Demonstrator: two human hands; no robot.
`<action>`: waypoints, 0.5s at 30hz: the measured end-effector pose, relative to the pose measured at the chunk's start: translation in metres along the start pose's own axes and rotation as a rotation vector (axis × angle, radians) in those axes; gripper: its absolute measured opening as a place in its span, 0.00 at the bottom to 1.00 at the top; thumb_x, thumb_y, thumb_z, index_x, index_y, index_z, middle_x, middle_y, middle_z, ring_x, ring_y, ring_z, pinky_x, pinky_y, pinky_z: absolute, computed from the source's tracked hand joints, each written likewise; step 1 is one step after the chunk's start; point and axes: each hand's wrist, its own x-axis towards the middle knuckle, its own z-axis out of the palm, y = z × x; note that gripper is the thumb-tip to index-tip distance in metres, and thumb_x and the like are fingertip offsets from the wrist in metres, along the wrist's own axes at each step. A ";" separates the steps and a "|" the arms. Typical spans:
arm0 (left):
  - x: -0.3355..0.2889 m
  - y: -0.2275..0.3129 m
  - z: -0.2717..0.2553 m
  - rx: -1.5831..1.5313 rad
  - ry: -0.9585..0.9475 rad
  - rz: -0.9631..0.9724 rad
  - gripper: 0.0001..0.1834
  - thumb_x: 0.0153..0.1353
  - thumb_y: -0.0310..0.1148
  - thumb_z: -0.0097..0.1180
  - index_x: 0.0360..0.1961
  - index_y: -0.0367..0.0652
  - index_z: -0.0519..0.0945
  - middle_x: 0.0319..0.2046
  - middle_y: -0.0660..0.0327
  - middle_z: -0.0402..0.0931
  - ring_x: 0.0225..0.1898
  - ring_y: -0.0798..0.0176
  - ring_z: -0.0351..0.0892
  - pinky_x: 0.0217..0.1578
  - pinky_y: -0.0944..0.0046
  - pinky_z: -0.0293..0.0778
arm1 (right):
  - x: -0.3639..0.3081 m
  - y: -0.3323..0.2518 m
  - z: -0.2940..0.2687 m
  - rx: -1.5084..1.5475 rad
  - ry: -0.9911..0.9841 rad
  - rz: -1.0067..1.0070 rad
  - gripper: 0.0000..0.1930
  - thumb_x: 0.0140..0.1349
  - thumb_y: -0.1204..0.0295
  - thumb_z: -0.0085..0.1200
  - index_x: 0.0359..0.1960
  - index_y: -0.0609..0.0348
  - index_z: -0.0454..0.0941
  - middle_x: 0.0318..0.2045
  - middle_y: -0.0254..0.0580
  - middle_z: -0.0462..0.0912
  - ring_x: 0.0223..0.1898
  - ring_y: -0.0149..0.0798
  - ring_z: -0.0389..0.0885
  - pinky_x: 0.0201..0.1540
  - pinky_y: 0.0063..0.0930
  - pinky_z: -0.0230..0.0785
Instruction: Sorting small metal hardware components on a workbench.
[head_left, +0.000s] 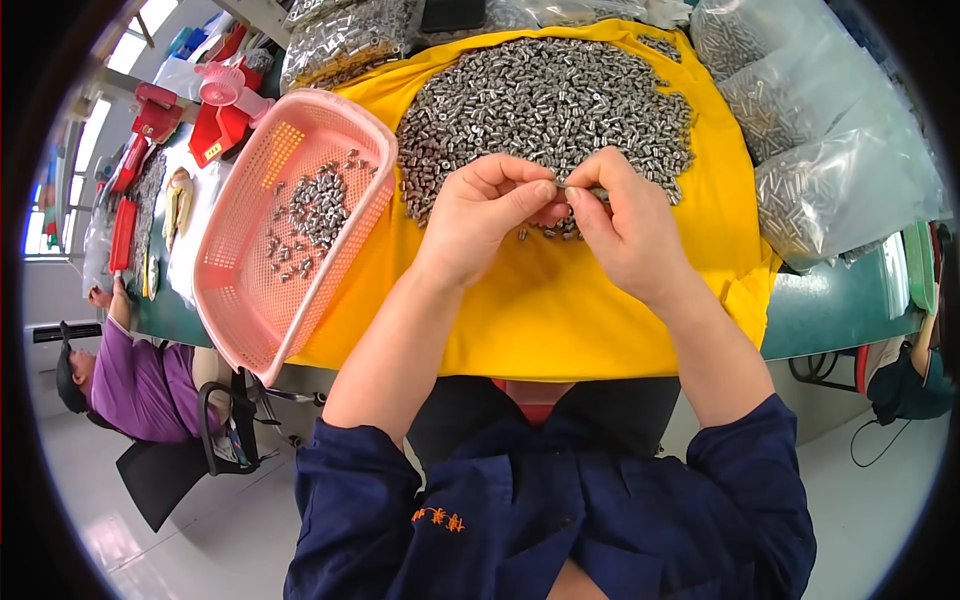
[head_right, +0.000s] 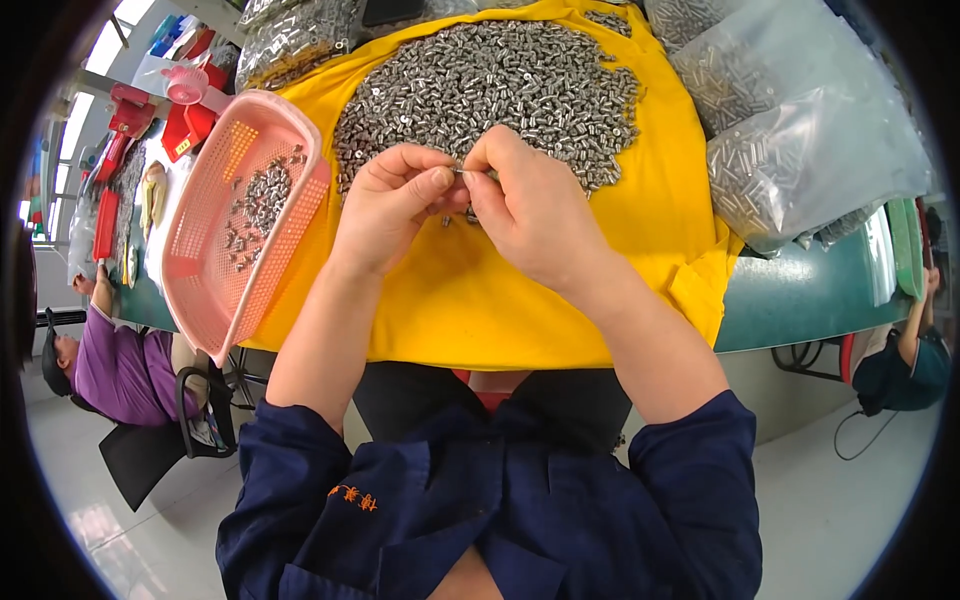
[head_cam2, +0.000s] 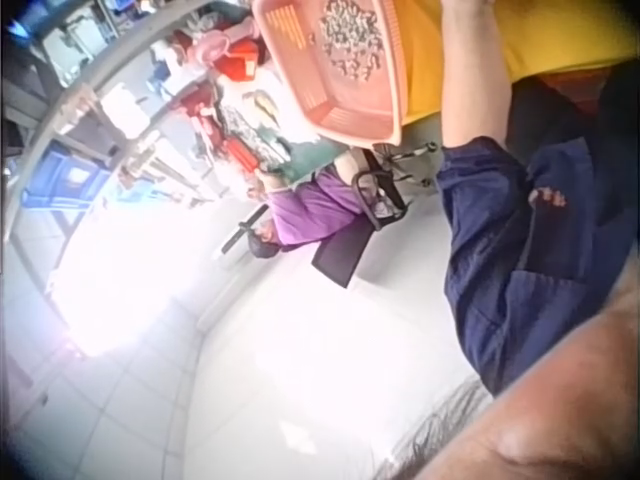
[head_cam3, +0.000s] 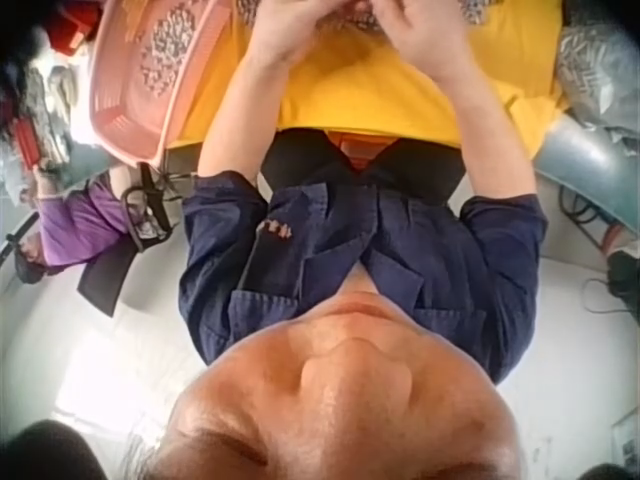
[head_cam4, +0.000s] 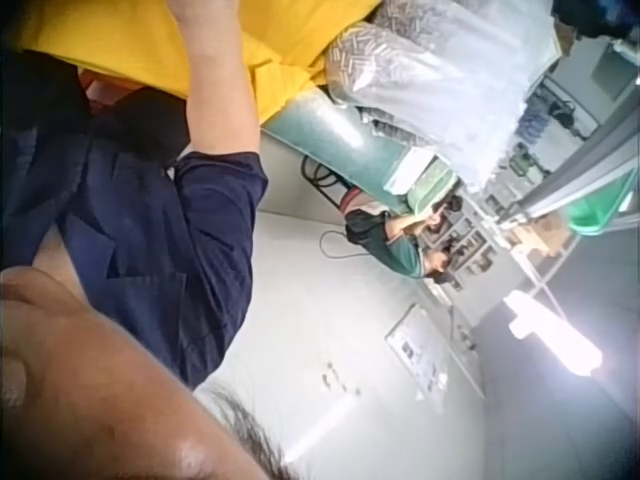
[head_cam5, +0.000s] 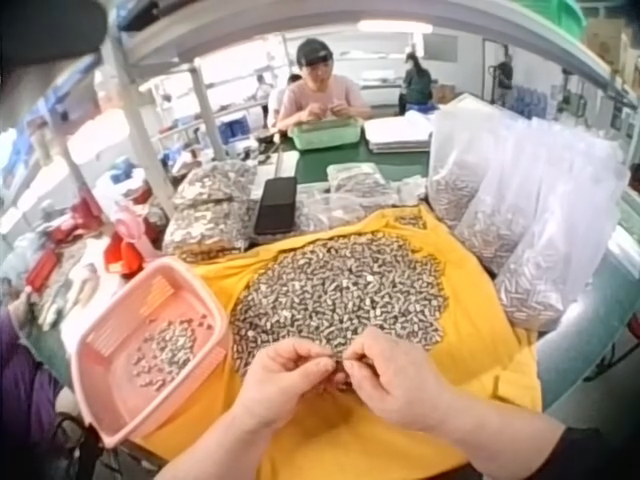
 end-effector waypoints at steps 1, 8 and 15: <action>0.000 0.000 0.000 0.000 0.002 0.002 0.04 0.55 0.24 0.52 0.33 0.39 0.75 0.30 0.59 0.76 0.31 0.66 0.77 0.34 0.68 0.74 | 0.000 -0.002 0.001 0.057 0.011 0.028 0.02 0.55 0.77 0.45 0.29 0.61 0.66 0.22 0.44 0.75 0.24 0.40 0.76 0.25 0.27 0.66; -0.014 0.007 0.006 0.097 0.060 0.139 0.05 0.53 0.21 0.53 0.32 0.35 0.75 0.28 0.58 0.76 0.30 0.67 0.77 0.33 0.70 0.74 | -0.004 -0.008 0.003 0.099 0.034 -0.063 0.02 0.55 0.78 0.46 0.30 0.61 0.67 0.22 0.41 0.75 0.22 0.36 0.74 0.25 0.24 0.66; -0.049 0.037 -0.008 0.014 0.190 0.361 0.04 0.53 0.19 0.50 0.30 0.35 0.74 0.29 0.56 0.76 0.29 0.66 0.76 0.33 0.70 0.72 | -0.004 -0.011 -0.005 0.297 0.137 -0.166 0.01 0.56 0.78 0.46 0.30 0.61 0.68 0.19 0.33 0.69 0.19 0.22 0.66 0.22 0.17 0.61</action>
